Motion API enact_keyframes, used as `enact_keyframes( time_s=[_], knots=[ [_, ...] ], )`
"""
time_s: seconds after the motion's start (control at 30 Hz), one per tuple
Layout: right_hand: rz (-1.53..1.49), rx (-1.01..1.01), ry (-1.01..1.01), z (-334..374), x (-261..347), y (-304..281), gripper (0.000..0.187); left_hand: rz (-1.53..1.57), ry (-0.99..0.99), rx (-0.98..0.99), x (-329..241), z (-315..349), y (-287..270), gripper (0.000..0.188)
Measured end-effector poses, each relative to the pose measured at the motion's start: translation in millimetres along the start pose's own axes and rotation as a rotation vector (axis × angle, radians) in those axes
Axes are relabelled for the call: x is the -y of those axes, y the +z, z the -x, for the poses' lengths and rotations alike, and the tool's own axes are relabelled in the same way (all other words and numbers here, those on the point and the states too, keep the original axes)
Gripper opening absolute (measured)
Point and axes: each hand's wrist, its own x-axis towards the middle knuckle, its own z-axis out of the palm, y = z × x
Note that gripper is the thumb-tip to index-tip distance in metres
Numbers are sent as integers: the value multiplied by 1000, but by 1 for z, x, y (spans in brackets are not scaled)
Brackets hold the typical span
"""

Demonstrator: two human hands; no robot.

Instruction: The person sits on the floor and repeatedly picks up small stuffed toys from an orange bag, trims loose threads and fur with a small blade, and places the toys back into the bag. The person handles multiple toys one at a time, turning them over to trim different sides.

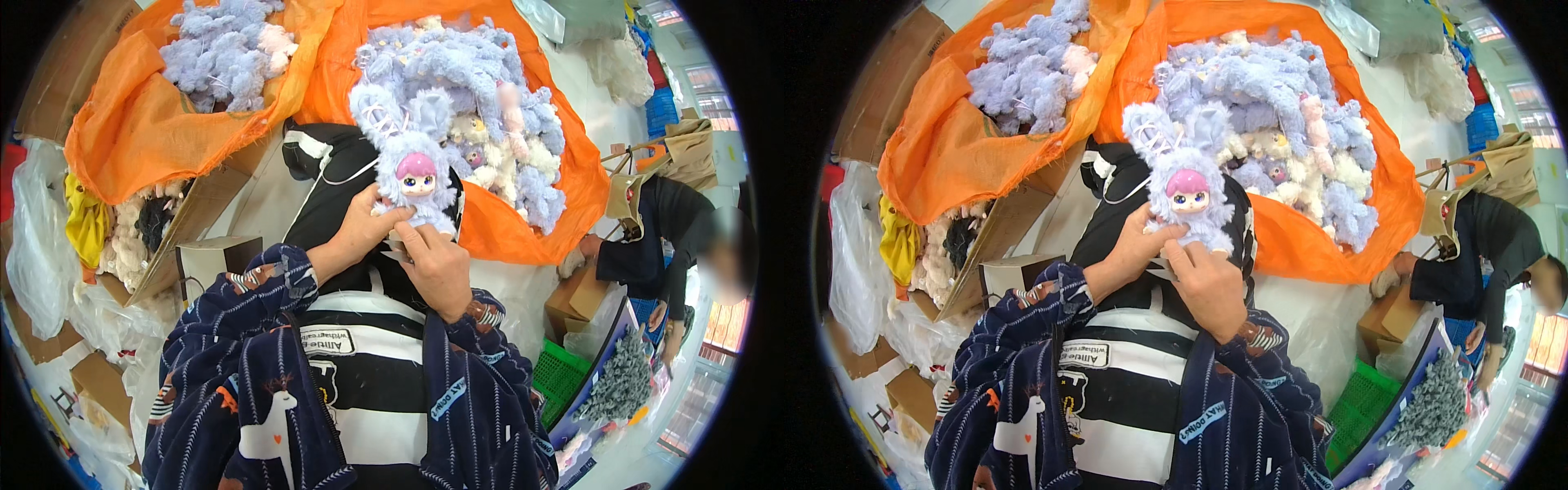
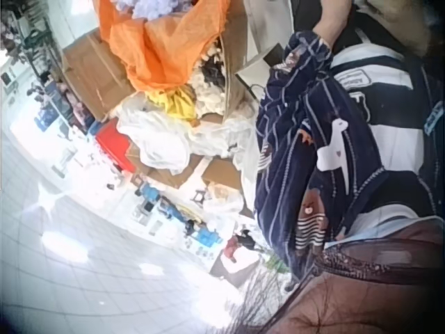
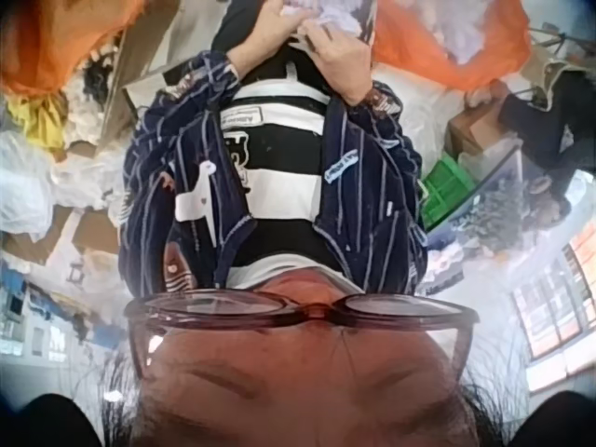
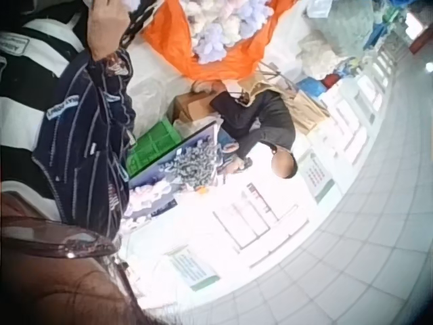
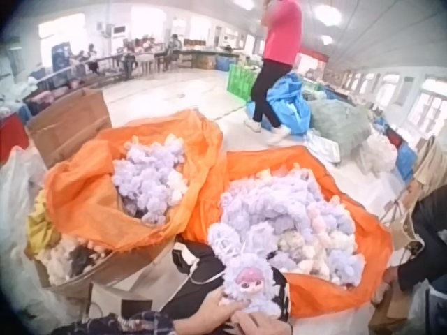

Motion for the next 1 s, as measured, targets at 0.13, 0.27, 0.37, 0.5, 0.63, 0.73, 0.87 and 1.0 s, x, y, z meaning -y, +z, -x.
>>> enact_keyframes(
  time_s=[0.13,0.27,0.37,0.5,0.63,0.73,0.87,1.0],
  knots=[
    [-56,-21,37,8,-4,10,29,-13,93,28,-3,3,3,39],
    [-192,-102,209,6,1,14,26,16,65,30,-6,4,5,39],
    [-309,-76,391,4,3,16,26,46,87,37,-2,2,1,40],
    [-499,-122,392,18,-1,3,15,140,63,50,3,0,0,42],
    [-411,-210,397,14,0,-16,19,315,-99,120,-4,1,-4,46],
    [-161,-178,29,24,-24,11,18,340,-185,179,-24,10,2,44],
    [-340,-318,-10,22,-21,13,14,351,-170,114,-31,20,-8,41],
    [-360,-422,21,29,-22,9,6,598,126,-45,-90,0,-48,27]
  ],
)
